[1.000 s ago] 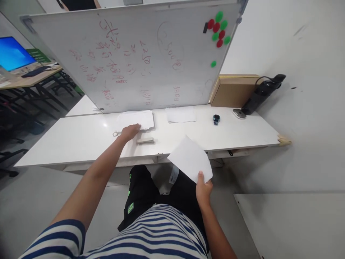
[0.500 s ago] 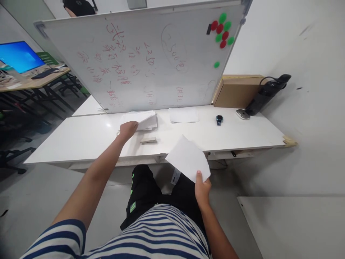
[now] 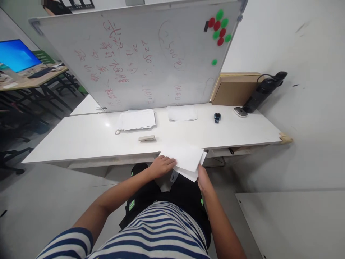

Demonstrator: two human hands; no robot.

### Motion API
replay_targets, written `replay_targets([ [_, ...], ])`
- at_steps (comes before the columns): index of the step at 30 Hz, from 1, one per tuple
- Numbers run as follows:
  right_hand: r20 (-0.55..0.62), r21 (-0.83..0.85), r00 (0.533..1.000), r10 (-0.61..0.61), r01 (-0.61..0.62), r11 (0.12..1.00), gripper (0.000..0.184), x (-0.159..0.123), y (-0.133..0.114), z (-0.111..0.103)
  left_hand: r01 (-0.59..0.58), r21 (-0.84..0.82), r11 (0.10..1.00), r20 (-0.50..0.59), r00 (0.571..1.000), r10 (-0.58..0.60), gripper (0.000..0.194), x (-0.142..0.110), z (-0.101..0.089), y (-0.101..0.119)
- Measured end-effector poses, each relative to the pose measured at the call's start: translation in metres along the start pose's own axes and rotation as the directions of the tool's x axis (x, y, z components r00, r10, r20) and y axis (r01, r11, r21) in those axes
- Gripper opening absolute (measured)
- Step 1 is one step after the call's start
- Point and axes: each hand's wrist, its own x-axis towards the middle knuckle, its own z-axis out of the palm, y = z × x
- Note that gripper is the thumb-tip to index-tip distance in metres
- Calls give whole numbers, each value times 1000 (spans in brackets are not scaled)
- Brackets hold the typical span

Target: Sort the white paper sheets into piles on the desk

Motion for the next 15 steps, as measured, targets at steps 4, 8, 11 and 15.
replay_targets([
  [4,9,20,999,-45,44,999,79,-4,-5,0,-10,17,1000,17,1000,9,27,-4,10,11],
  [8,-20,109,999,40,-38,993,59,-7,-4,-2,-51,23,998,34,998,50,27,-4,10,13],
  [11,-38,97,995,89,-85,992,46,-5,-1,-5,-70,33,997,45,997,69,28,-4,10,11],
  [15,-39,72,995,94,-91,993,40,-3,5,-7,-53,-7,999,48,997,53,27,-6,12,9],
])
